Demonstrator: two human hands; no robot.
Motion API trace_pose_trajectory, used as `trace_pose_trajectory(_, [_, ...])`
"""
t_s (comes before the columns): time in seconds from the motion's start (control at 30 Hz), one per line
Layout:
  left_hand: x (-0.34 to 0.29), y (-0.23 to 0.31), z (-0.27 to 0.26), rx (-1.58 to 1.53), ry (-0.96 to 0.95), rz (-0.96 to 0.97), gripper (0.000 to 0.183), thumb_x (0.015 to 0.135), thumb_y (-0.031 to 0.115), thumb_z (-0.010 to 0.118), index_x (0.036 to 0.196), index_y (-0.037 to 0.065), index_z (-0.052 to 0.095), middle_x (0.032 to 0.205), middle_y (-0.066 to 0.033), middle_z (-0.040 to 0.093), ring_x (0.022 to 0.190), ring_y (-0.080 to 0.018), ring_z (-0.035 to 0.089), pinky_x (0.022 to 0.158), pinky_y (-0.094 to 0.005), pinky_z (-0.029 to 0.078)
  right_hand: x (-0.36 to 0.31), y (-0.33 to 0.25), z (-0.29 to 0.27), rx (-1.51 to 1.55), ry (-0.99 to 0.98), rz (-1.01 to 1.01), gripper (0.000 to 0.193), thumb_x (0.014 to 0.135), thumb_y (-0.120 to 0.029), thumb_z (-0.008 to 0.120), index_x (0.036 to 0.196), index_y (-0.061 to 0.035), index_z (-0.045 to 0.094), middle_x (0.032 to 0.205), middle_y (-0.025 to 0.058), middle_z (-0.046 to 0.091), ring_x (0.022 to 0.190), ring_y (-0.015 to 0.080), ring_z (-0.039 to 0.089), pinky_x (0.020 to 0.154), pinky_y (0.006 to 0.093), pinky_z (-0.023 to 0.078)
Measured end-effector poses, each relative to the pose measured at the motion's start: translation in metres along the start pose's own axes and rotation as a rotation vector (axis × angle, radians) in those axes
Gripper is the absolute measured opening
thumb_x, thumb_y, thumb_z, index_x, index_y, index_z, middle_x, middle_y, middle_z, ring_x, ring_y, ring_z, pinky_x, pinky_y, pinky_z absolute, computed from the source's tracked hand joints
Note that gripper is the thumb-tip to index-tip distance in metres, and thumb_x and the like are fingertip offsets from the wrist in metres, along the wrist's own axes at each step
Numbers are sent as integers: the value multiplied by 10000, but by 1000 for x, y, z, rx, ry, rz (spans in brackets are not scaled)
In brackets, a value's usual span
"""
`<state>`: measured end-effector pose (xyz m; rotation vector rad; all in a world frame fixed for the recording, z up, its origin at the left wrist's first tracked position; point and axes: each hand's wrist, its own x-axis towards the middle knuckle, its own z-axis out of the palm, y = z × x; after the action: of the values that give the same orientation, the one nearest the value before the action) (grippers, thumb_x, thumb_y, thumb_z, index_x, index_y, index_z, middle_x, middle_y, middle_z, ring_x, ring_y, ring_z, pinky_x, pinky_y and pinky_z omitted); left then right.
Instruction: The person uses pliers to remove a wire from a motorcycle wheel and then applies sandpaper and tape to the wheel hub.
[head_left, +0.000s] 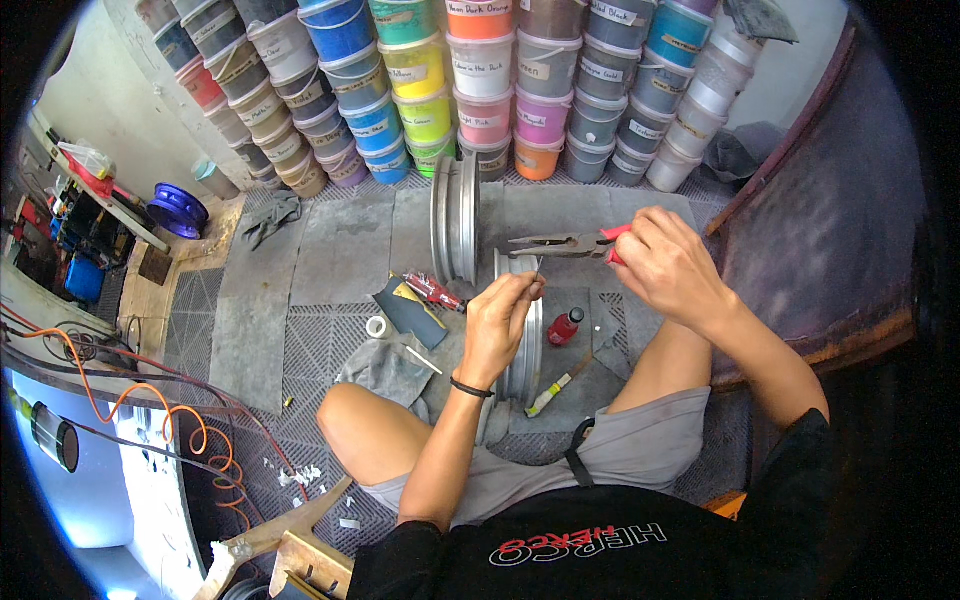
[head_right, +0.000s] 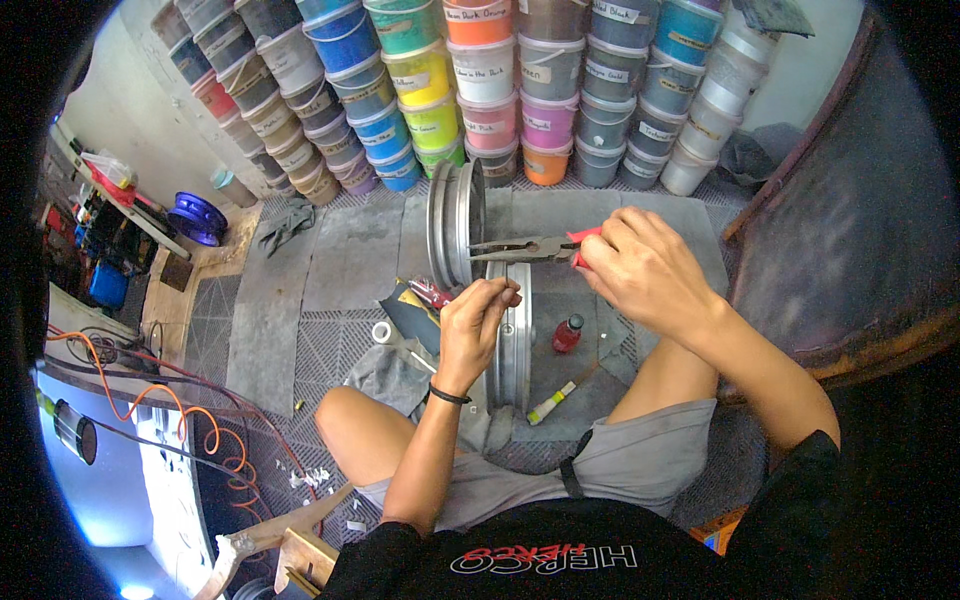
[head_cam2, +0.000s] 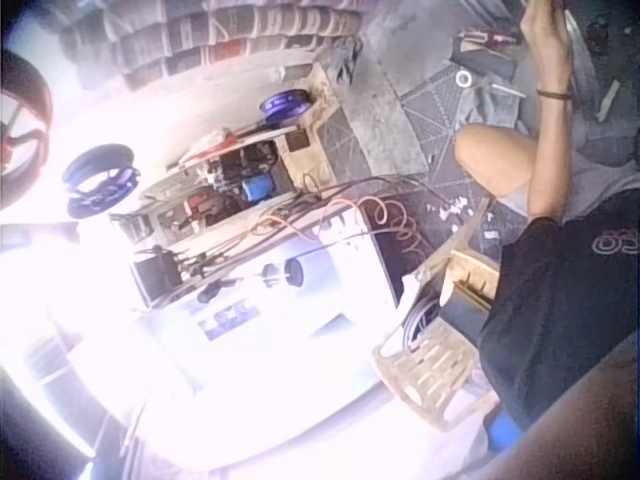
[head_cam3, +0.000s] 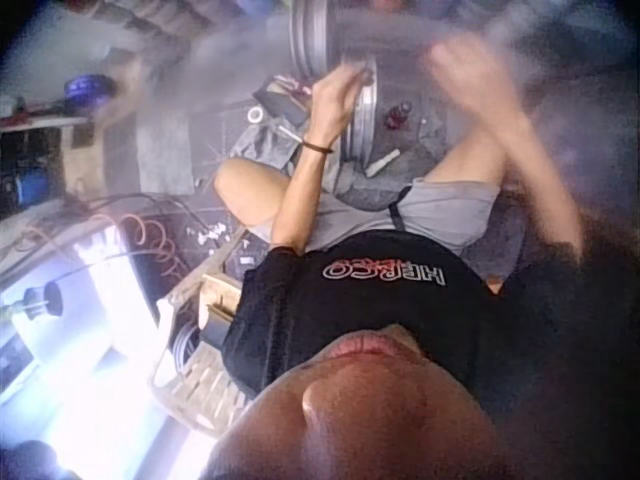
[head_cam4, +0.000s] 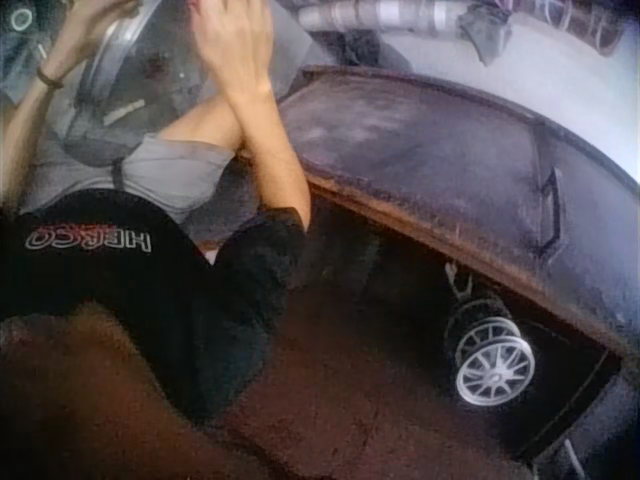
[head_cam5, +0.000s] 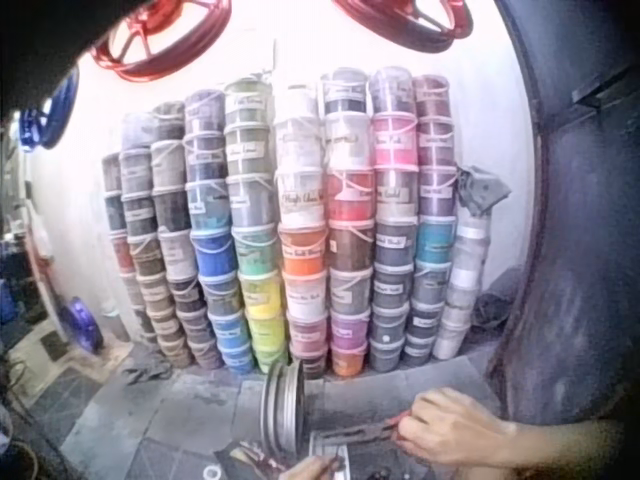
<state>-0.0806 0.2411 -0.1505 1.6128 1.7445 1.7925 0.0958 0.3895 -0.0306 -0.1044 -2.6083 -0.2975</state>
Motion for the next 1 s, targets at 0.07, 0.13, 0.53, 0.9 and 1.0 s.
trace_pose_trajectory(0.07, [-1,-1,-1,-9,4,4,109,908,-50,590,1003,-49,643,874,-144,681,804,-249,708,708,-323,556,1,-1,1,-3,-6,-18,240,734,-179,763,868,-75,594,812,76,562,834,264,581,723,388,464])
trace_pose_trajectory(0.13, [-1,-1,0,-19,13,8,100,916,-47,573,984,-53,646,839,-129,674,791,-216,700,708,-305,540,2,-2,2,-14,-13,-32,239,736,-190,765,860,-83,592,804,67,558,821,254,577,705,379,456])
trace_pose_trajectory(0.53, [0,-4,0,-23,41,3,85,913,-45,590,969,-64,651,856,-139,684,786,-215,698,710,-307,542,9,-4,9,-42,-14,-43,223,752,-200,755,829,-92,576,762,47,537,786,232,570,658,363,447])
trace_pose_trajectory(0.9, [2,-3,2,-28,40,10,81,910,-53,584,963,-69,643,871,-138,685,790,-213,702,704,-303,544,10,-4,11,-55,17,-51,223,760,-196,753,797,-94,558,744,46,522,769,224,569,654,360,445])
trace_pose_trajectory(1.0, [2,-3,1,-13,43,23,78,909,-50,587,960,-69,643,870,-137,685,784,-214,701,701,-304,542,9,-3,12,-42,18,-54,224,762,-197,754,800,-94,558,752,48,526,776,228,569,658,364,445])
